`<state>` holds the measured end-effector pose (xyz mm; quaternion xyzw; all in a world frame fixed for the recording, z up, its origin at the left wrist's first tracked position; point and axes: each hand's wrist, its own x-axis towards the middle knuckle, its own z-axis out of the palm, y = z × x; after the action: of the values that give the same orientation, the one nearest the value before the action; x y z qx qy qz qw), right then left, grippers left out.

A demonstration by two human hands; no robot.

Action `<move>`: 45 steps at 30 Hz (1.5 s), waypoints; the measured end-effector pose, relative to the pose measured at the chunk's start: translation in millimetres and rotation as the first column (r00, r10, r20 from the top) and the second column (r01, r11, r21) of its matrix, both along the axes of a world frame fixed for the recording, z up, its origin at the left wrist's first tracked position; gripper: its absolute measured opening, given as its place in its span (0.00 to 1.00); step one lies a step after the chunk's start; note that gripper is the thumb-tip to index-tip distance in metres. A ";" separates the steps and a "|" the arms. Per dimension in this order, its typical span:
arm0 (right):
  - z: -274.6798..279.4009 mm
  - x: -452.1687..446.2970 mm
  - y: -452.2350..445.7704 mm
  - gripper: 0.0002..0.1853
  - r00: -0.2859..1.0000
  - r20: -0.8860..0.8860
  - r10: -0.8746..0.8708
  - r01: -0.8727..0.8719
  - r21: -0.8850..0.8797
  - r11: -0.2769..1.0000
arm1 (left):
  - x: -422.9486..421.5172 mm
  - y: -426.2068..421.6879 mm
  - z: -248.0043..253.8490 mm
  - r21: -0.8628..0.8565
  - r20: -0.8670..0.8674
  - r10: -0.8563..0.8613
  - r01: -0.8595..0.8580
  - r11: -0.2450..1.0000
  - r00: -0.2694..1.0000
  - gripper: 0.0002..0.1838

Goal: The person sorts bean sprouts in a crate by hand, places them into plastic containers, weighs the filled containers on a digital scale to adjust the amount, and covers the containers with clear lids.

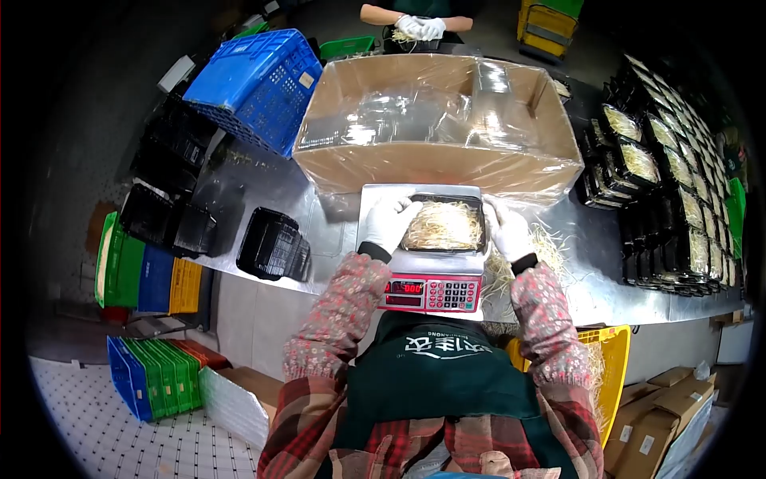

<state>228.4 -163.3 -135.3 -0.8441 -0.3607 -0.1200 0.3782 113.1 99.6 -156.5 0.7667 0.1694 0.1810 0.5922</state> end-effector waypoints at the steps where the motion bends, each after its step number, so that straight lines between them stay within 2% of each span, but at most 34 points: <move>1: -5.2 6.4 7.2 0.16 0.999 -0.035 -0.024 0.023 -0.020 1.000 | 7.1 -1.2 4.8 0.213 0.015 0.058 -0.060 0.975 0.998 0.12; 2: -10.6 11.8 13.4 0.16 0.996 -0.071 -0.048 0.045 -0.041 0.998 | 12.4 -2.4 9.3 0.415 0.042 0.113 -0.121 0.902 0.993 0.12; 3: -12.0 16.1 19.6 0.18 0.992 -0.109 -0.069 0.058 -0.102 0.993 | 12.5 -2.3 6.5 0.517 0.088 0.129 -0.156 0.842 0.988 0.13; 4: -13.5 18.3 19.4 0.20 0.967 -0.237 -0.092 0.062 -0.131 0.989 | 12.0 -3.2 3.8 0.565 0.073 0.184 -0.193 0.802 0.980 0.12; 7: -11.4 22.3 21.9 0.20 0.951 -0.299 -0.075 0.046 -0.101 0.994 | 10.6 3.6 -20.0 0.606 0.081 0.229 -0.230 0.762 0.970 0.13; 9: -0.2 23.7 23.4 0.20 0.955 -0.289 -0.067 0.025 -0.145 0.989 | 11.4 8.3 -28.8 0.358 0.024 0.210 -0.205 0.911 0.977 0.13; 10: 2.3 24.0 25.4 0.20 0.954 -0.290 -0.069 0.027 -0.145 0.989 | 10.5 9.2 -31.6 0.358 0.023 0.209 -0.203 0.911 0.978 0.13; 12: 6.2 26.7 29.5 0.20 0.959 -0.278 -0.046 0.004 -0.151 0.989 | 8.6 10.6 -35.4 0.213 0.048 0.224 -0.229 0.950 0.973 0.14; 13: -2.9 29.4 32.8 0.19 0.945 -0.322 -0.057 0.008 -0.152 0.988 | 2.9 3.7 -16.2 0.214 -0.053 0.247 -0.231 0.949 0.967 0.12; 14: -11.9 32.0 34.2 0.19 0.944 -0.325 -0.060 0.010 -0.153 0.988 | -1.0 0.6 -8.8 0.213 -0.057 0.245 -0.228 0.950 0.968 0.12; 16: -33.2 41.9 36.5 0.19 0.811 -0.581 0.067 -0.034 0.069 0.997 | -4.4 -0.5 -4.4 -0.102 -0.005 0.161 -0.160 0.982 0.987 0.11; 17: -47.3 47.7 40.0 0.17 0.703 -0.687 0.181 -0.046 0.211 0.976 | -3.5 -0.1 -4.1 -0.249 0.031 0.153 -0.141 0.958 0.988 0.12; 18: -51.1 48.4 39.2 0.17 0.702 -0.689 0.182 -0.046 0.211 0.976 | -5.2 0.0 -0.7 -0.248 0.029 0.153 -0.141 0.958 0.988 0.12; 20: -53.3 55.4 40.9 0.12 0.478 -0.819 0.318 0.014 0.369 0.929 | -6.5 6.1 11.7 -0.488 -0.087 0.078 -0.111 0.866 0.993 0.13; 21: -54.0 54.2 43.8 0.08 0.443 -0.811 0.381 0.071 0.455 0.887 | -4.4 20.4 -4.2 -0.503 -0.174 0.029 -0.114 0.857 0.984 0.13; 22: -56.0 52.7 45.8 0.08 0.446 -0.808 0.384 0.070 0.459 0.885 | 0.0 27.5 -20.0 -0.500 -0.171 0.029 -0.112 0.859 0.985 0.13; 24: -59.8 48.2 47.6 0.07 0.423 -0.796 0.433 0.124 0.524 0.843 | 7.6 38.7 -49.2 -0.581 0.008 0.002 0.003 0.814 1.000 0.13; 25: -55.4 42.3 47.9 0.08 0.431 -0.790 0.437 0.158 0.542 0.825 | 9.6 40.7 -50.6 -0.545 -0.021 0.014 -0.023 0.838 1.000 0.11; 26: -54.5 44.2 48.8 0.08 0.563 -0.756 0.334 0.097 0.462 0.881 | 12.2 39.3 -52.7 -0.543 -0.015 0.017 -0.023 0.839 1.000 0.11; 28: -62.2 44.1 50.4 0.08 0.519 -0.759 0.394 0.131 0.526 0.841 | 9.0 23.2 -34.7 -0.554 0.082 0.123 -0.058 0.831 0.989 0.11; 30: -62.5 43.0 52.2 0.08 0.542 -0.745 0.389 0.124 0.528 0.840 | 4.6 18.8 -25.4 -0.553 0.038 0.127 -0.085 0.829 0.991 0.11; 32: -54.5 42.1 45.5 0.10 0.568 -0.730 0.381 0.116 0.529 0.841 | -1.3 18.6 -19.1 -0.399 -0.089 0.122 -0.147 0.905 0.989 0.11; 33: -29.4 36.2 33.6 0.12 0.487 -0.810 0.327 0.106 0.426 0.898 | -8.5 23.1 -25.3 -0.369 -0.099 0.066 -0.098 0.924 0.993 0.15; 34: -7.3 30.2 23.4 0.14 0.405 -0.877 0.261 0.087 0.321 0.943 | -24.2 7.1 11.9 -0.438 -0.163 0.074 -0.139 0.888 0.984 0.19; 35: 0.6 28.7 8.5 0.18 0.393 -0.896 0.207 -0.003 0.224 0.975 | -37.2 -0.3 27.7 -0.501 -0.202 0.028 -0.127 0.856 0.979 0.20; 36: -1.8 26.5 -5.8 0.18 0.322 -0.917 0.236 -0.092 0.217 0.972 | -50.0 -5.1 33.9 -0.564 -0.240 -0.021 -0.122 0.817 0.971 0.21; 38: 9.4 -4.3 -23.0 0.15 0.164 -0.952 0.257 -0.091 0.244 0.965 | -74.8 -14.0 30.2 -0.626 -0.370 -0.112 -0.159 0.763 0.922 0.18; 39: -6.3 -10.9 -25.2 0.13 0.012 -0.914 0.405 0.005 0.405 0.914 | -81.0 -19.4 20.3 -0.720 -0.284 -0.102 -0.141 0.680 0.953 0.14; 40: -15.4 -18.9 -21.6 0.11 -0.006 -0.880 0.475 0.112 0.471 0.875 | -82.7 -24.8 17.6 -0.781 -0.260 -0.056 -0.176 0.599 0.964 0.11; 42: -20.5 -25.5 -18.5 0.12 -0.026 -0.873 0.487 0.253 0.465 0.848 | -80.7 -26.1 8.9 -0.835 -0.174 -0.043 -0.124 0.536 0.984 0.08; 43: -26.7 -26.5 -17.1 0.12 -0.030 -0.873 0.487 0.254 0.464 0.848 | -78.4 -26.5 3.9 -0.822 -0.162 -0.002 -0.134 0.553 0.987 0.07; 45: -38.0 -28.4 -14.0 0.11 0.070 -0.829 0.555 0.308 0.548 0.778 | -74.0 -29.1 -4.0 -0.794 -0.166 0.060 -0.169 0.584 0.984 0.07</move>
<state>200.0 -177.3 -173.3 -0.4817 -0.0230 0.4114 0.7734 39.2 70.4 -160.5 0.4132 0.3175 0.0761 0.8501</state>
